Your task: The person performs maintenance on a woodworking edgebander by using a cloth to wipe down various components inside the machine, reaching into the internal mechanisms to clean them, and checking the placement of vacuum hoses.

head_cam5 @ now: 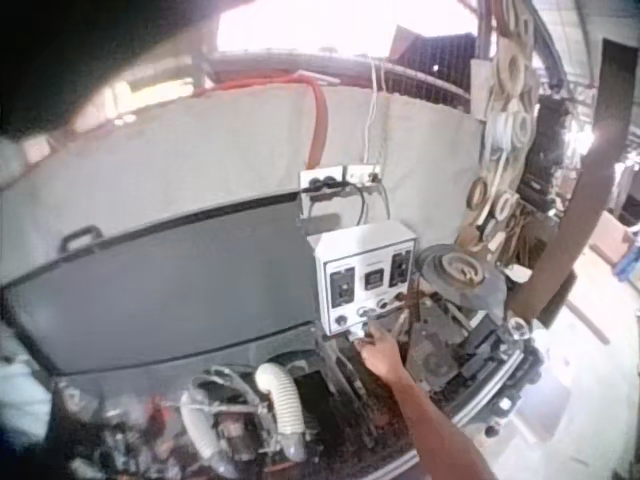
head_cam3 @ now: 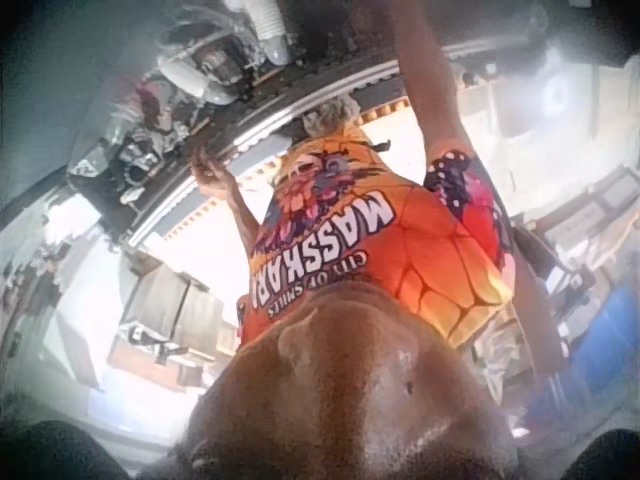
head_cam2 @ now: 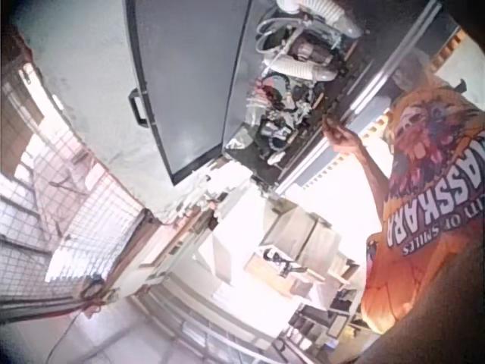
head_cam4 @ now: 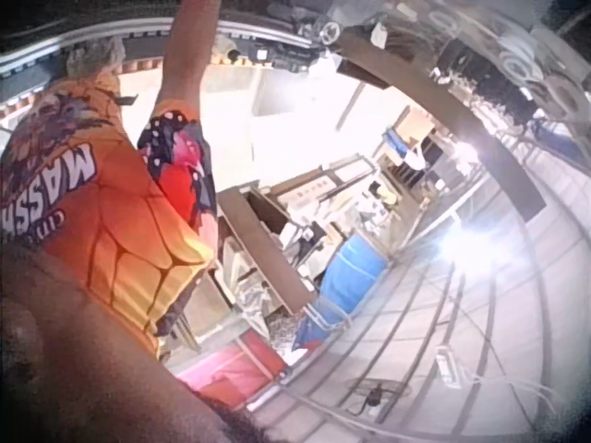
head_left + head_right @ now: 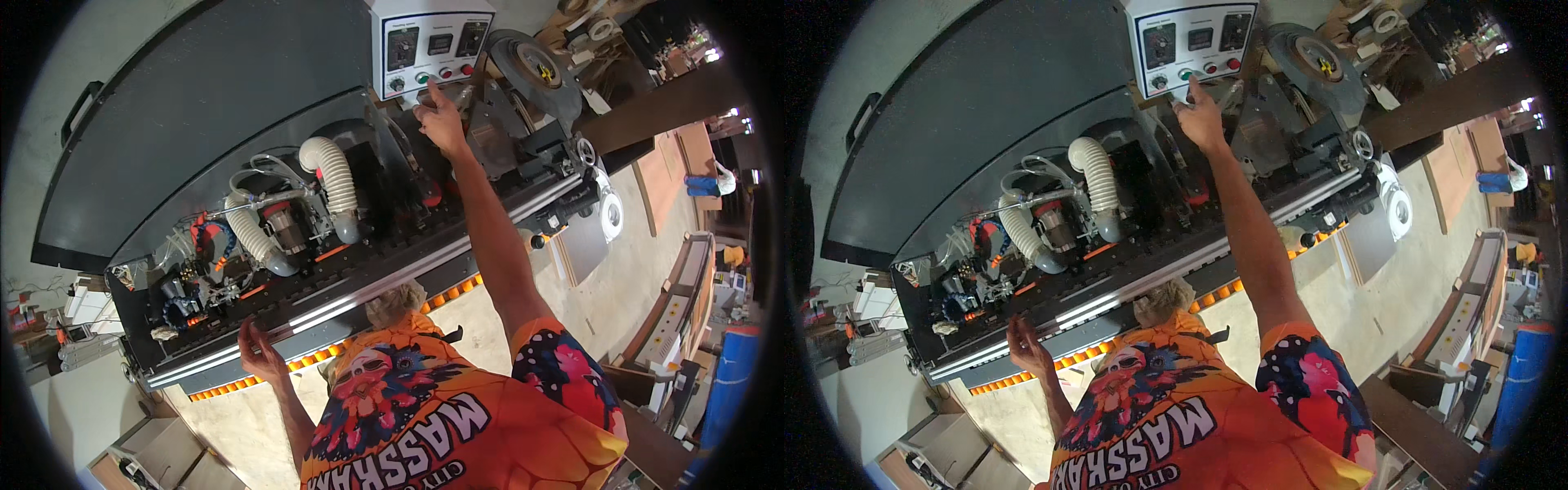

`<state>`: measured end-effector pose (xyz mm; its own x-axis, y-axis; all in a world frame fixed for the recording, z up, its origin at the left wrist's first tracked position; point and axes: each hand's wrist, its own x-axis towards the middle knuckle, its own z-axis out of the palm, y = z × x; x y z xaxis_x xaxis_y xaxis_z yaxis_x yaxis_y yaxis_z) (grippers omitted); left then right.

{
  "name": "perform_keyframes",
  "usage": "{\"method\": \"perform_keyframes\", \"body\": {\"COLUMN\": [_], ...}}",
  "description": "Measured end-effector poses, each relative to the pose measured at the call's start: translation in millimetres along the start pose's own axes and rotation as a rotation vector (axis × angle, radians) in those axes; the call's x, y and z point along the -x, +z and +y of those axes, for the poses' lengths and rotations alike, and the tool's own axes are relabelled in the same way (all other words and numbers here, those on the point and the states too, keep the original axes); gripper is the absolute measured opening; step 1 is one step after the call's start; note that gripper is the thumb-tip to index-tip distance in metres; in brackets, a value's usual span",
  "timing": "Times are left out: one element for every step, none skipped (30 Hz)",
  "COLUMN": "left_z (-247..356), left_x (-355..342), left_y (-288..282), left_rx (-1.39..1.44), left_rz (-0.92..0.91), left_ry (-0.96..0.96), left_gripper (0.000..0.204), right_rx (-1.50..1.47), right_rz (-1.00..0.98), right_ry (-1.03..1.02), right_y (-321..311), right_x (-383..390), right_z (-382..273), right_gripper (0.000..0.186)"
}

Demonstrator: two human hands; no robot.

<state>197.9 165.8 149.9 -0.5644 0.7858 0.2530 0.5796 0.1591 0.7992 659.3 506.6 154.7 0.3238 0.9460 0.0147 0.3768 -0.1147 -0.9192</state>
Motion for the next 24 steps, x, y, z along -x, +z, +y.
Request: {"method": "perform_keyframes", "body": {"left_z": [-4.3, -9.7, -15.8, -22.1, -28.4, -34.7, -46.7, -58.0, -60.1, -57.7, -57.8, -55.8, -52.1, -55.5, -42.5, -38.8, -38.7, -41.3, -42.0, -37.2, -39.5, -44.8, -49.9, -54.9], "left_x": [1.8, 4.0, 8.4, 12.1, 16.0, 21.9, 26.4, 34.3, 38.0, 43.6, 46.7, 46.2, 44.6, 43.5, 37.6, 35.6, 34.5, 33.7, 33.3, 31.8, 30.0, 30.6, 30.6, 30.6], "left_y": [-6.1, -10.0, -18.3, -23.3, -27.2, -31.9, -34.1, -36.7, -37.5, -42.5, -42.2, -40.6, -40.5, -43.0, -34.4, -36.9, -35.3, -30.9, -30.0, -28.1, -23.9, -25.4, -26.0, -25.4], "left_rx": [-0.03, -0.057, -0.004, 0.002, 0.01, 0.013, 0.128, 0.133, 0.13, 0.119, 0.058, 0.054, 0.036, 0.042, -0.004, 0.021, 0.076, 0.208, 0.106, 0.084, 0.104, 0.112, 0.119, 0.131], "left_rz": [0.022, 0.042, 0.045, 0.062, 0.078, 0.096, 0.124, 0.14, 0.158, 0.184, 0.188, 0.202, 0.233, 0.222, 0.207, 0.181, 0.166, 0.159, 0.123, 0.088, 0.073, 0.069, 0.073, 0.072], "left_ry": [-0.009, -0.019, -0.116, -0.142, -0.169, -0.201, -0.137, -0.154, -0.177, -0.203, -0.126, -0.179, -0.172, -0.202, -0.24, -0.247, -0.25, -0.278, -0.24, -0.295, -0.279, -0.267, -0.275, -0.28], "left_gripper": [0.03, 0.031, 0.031, 0.031, 0.031, 0.032, 0.032, 0.033, 0.034, 0.035, 0.038, 0.039, 0.042, 0.043, 0.042, 0.04, 0.039, 0.038, 0.038, 0.041, 0.04, 0.038, 0.037, 0.035], "right_rx": [-0.007, -0.01, -0.023, -0.035, -0.076, -0.113, -0.076, -0.04, -0.046, -0.056, 0.094, 0.15, 0.107, 0.051, -0.081, -0.068, 0.021, 0.119, 0.166, 0.212, 0.068, 0.123, 0.197, 0.276], "right_rz": [0.002, 0.007, 0.004, 0.006, -0.012, -0.037, -0.035, -0.043, -0.073, -0.114, -0.069, -0.051, -0.014, 0.006, -0.071, -0.232, -0.295, -0.349, -0.369, -0.38, -0.386, -0.363, -0.368, -0.362], "right_ry": [0.017, 0.033, 0.017, 0.0, 0.034, 0.073, 0.041, 0.049, 0.026, 0.003, -0.089, -0.201, -0.248, -0.354, -0.33, -0.217, -0.189, -0.166, -0.324, -0.487, -0.425, -0.311, -0.194, -0.076], "right_y": [5.1, 7.8, 16.8, 23.1, 24.2, 29.1, 32.4, 33.3, 36.3, 40.5, 40.4, 34.9, 36.6, 42.9, 44.8, 52.0, 65.2, 77.7, 90.7, 102.1, 118.0, 124.4, 126.3, 126.9], "right_x": [-3.1, -7.2, -4.8, -3.0, -0.6, 4.6, 3.4, 2.4, 3.5, 11.8, 16.2, 22.6, 46.4, 68.8, 78.3, 115.6, 141.3, 161.0, 177.5, 191.2, 197.5, 213.0, 215.0, 216.5], "right_z": [-2.4, -5.2, -7.7, -10.2, -11.6, -13.9, -8.2, -1.7, 3.2, -3.4, -10.9, -19.5, -51.8, -70.7, -64.8, -99.4, -98.2, -91.5, -80.0, -61.8, -33.2, -45.9, -57.6, -68.2], "right_gripper": [0.071, 0.075, 0.076, 0.076, 0.076, 0.076, 0.071, 0.06, 0.05, 0.041, 0.028, 0.024, 0.029, 0.029, 0.032, 0.049, 0.06, 0.071, 0.085, 0.099, 0.11, 0.112, 0.113, 0.114]}}
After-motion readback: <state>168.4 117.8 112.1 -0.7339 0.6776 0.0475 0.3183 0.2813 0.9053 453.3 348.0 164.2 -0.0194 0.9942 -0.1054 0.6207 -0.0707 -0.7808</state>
